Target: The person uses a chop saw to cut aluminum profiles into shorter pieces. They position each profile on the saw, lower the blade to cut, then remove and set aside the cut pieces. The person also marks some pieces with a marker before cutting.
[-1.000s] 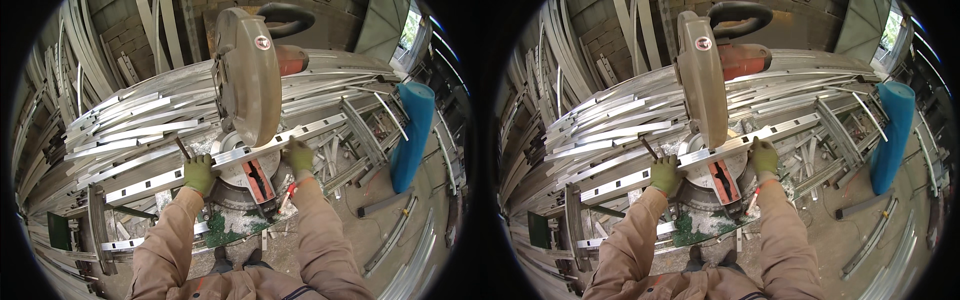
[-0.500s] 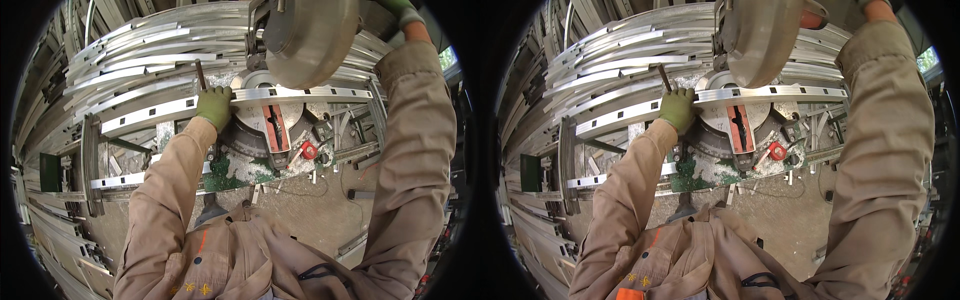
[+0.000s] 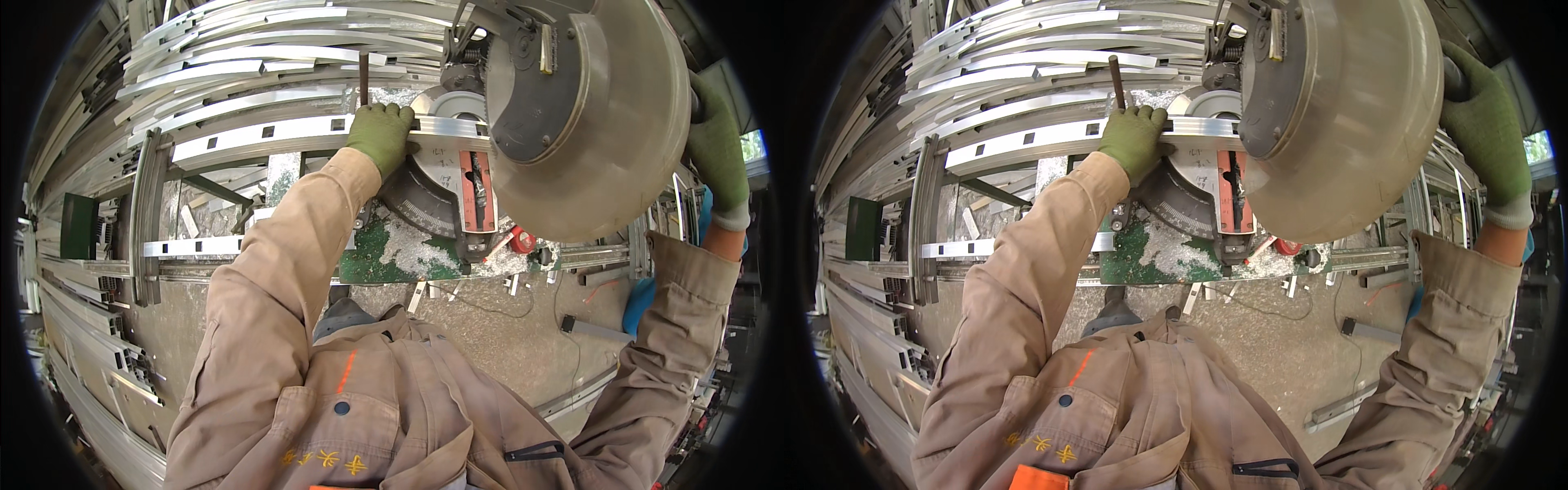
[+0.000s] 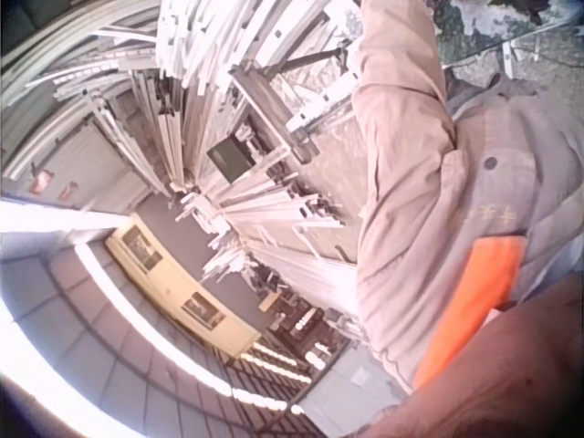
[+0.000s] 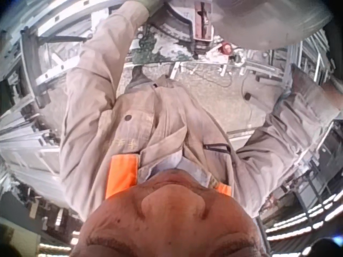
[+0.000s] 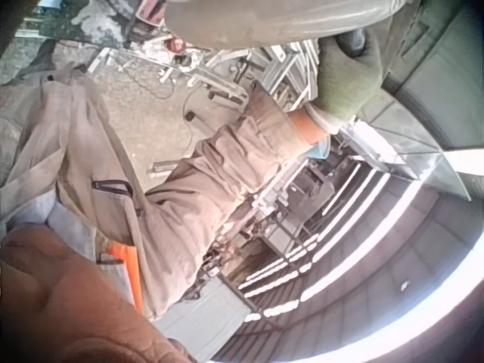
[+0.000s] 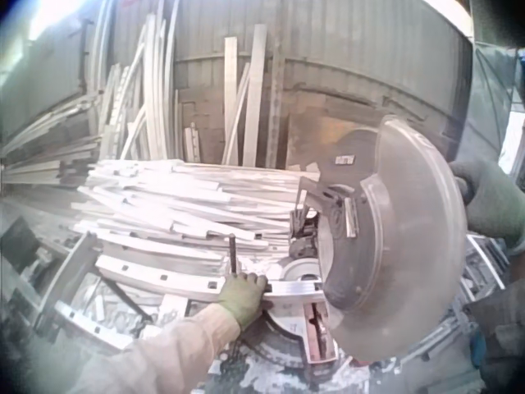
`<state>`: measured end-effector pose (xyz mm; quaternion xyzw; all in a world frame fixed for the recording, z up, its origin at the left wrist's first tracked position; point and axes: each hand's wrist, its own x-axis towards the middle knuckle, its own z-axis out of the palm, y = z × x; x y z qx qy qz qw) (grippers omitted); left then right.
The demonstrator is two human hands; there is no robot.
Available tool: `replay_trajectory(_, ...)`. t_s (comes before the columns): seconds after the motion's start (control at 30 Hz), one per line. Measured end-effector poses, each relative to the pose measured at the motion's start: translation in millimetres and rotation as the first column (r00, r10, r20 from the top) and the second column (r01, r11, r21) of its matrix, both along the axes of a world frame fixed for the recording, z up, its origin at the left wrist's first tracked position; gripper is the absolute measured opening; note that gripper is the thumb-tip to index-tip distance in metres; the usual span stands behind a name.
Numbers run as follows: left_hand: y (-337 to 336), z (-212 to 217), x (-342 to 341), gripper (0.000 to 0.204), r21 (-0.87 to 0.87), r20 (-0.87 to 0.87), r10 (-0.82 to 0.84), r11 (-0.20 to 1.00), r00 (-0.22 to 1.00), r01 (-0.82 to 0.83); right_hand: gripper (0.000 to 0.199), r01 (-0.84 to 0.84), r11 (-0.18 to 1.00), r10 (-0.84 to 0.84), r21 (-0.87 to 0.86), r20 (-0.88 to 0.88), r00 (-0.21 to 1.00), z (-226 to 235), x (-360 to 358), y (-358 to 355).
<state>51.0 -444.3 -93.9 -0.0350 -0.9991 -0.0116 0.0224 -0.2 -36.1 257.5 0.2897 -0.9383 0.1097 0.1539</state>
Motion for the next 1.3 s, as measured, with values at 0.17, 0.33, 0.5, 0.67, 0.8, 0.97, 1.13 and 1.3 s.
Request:
replay_trajectory(0.17, -0.9, 0.3, 1.8, 0.064, -0.01, -0.051, -0.021, 1.0, 0.998, 0.021, 0.073, 0.089, 0.993, -0.087, -0.081, 0.022, 0.996, -11.4, 2.7, 5.7)
replay_trajectory(0.33, 0.7, 2.9, 0.0, 0.067, -0.035, 0.032, 0.004, 0.999, 0.999, -0.003, 0.074, 0.06, 0.998, -0.06, -0.003, -0.026, 0.998, -18.3, 13.3, 10.9)
replay_trajectory(0.5, -1.5, 3.4, -1.1, 0.068, -0.013, 0.049, -0.004, 1.0, 0.999, 0.005, 0.071, 0.09, 0.996, -0.09, -0.022, -0.007, 0.996, -22.2, 18.2, 11.6)
replay_trajectory(0.67, -2.8, -0.9, -1.0, 0.065, 0.01, 0.006, -0.005, 1.0, 1.0, 0.005, 0.065, 0.048, 0.995, -0.041, -0.087, 0.081, 0.996, -27.2, 16.5, 18.1)
replay_trajectory(0.8, -3.3, -2.2, 0.0, 0.063, 0.018, -0.029, -0.011, 1.0, 1.0, 0.011, 0.065, 0.032, 0.997, -0.025, -0.076, 0.098, 0.995, -31.2, 18.0, 26.4)
replay_trajectory(0.97, -4.0, -3.6, 0.8, 0.061, 0.022, -0.057, -0.012, 1.0, 0.998, 0.013, 0.063, 0.066, 0.992, -0.051, -0.107, 0.138, 0.989, -31.2, 11.3, 39.3)
replay_trajectory(1.13, -2.4, -4.1, 2.4, 0.061, 0.011, -0.062, -0.009, 1.0, 0.998, 0.009, 0.055, 0.086, 0.996, -0.082, -0.023, 0.142, 0.986, -16.8, -14.5, 34.3)
replay_trajectory(1.3, -0.7, 4.2, 3.4, 0.067, 0.018, 0.023, 0.003, 1.0, 1.0, -0.003, 0.04, -0.017, 0.983, 0.034, -0.181, 0.092, 0.995, 4.0, -12.7, 2.3)
